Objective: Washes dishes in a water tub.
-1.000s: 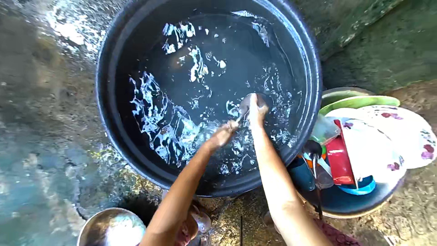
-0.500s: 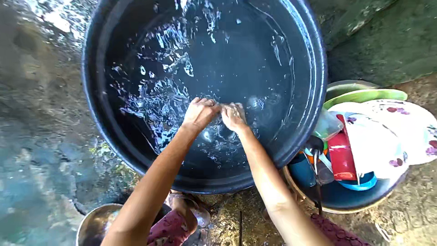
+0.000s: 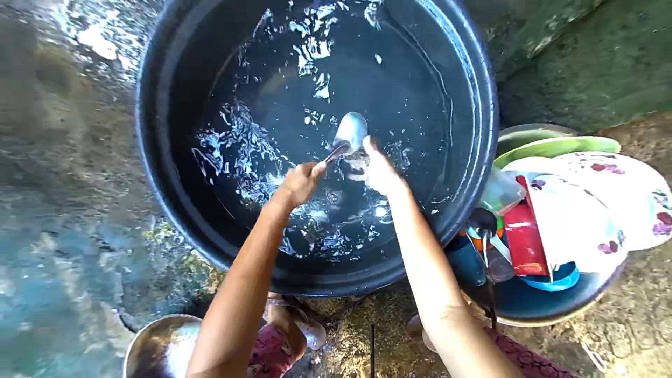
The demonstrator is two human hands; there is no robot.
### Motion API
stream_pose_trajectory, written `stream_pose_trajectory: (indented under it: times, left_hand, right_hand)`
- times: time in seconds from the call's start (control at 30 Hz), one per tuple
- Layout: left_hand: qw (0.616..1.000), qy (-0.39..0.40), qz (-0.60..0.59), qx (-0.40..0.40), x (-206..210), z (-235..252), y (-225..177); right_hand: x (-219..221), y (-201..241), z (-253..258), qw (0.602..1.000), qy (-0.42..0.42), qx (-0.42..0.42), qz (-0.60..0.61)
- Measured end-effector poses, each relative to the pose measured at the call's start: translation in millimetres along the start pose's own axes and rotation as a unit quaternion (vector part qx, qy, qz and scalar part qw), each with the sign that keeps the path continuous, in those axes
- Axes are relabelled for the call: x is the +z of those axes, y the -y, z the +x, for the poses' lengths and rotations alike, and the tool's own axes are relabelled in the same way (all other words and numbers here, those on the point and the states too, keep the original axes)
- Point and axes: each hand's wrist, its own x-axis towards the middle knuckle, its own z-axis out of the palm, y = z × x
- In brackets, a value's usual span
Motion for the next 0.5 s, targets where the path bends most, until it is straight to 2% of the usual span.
stream_pose_trajectory:
  times: [0.07,0.13,0.23,0.3,0.33,0.4,0.47,0.5]
  left_hand:
    - [0.997,0.039,-0.064,-0.034,23,9,-9]
    - [0.991,0.060,-0.114,-0.037,49,12,-19]
    - [0.983,0.122,-0.138,-0.007,89,3,-9]
    - [0.980,0.166,-0.105,-0.009,101,0,12]
    - [0.982,0.175,-0.074,-0.017,97,1,17]
    - [0.988,0.135,-0.069,-0.031,88,10,19]
    - [0.986,0.071,-0.149,-0.026,86,19,8]
    - [0.978,0.052,-0.199,-0.029,89,19,-1]
  right_hand:
    - [14,-15,7,0.998,-0.022,-0.044,-0.032]
    - [20,-21,9,0.993,-0.085,-0.065,-0.053]
    - [21,-26,18,0.957,-0.272,-0.101,-0.004]
    - [14,-25,21,0.933,-0.353,-0.069,0.019]
    - [10,-25,17,0.942,-0.335,-0.034,0.015]
    - [3,-34,6,0.977,-0.210,0.011,-0.021]
    - [6,-35,4,0.991,-0.129,0.013,-0.033]
    - [8,-33,3,0.991,-0.127,-0.007,-0.040]
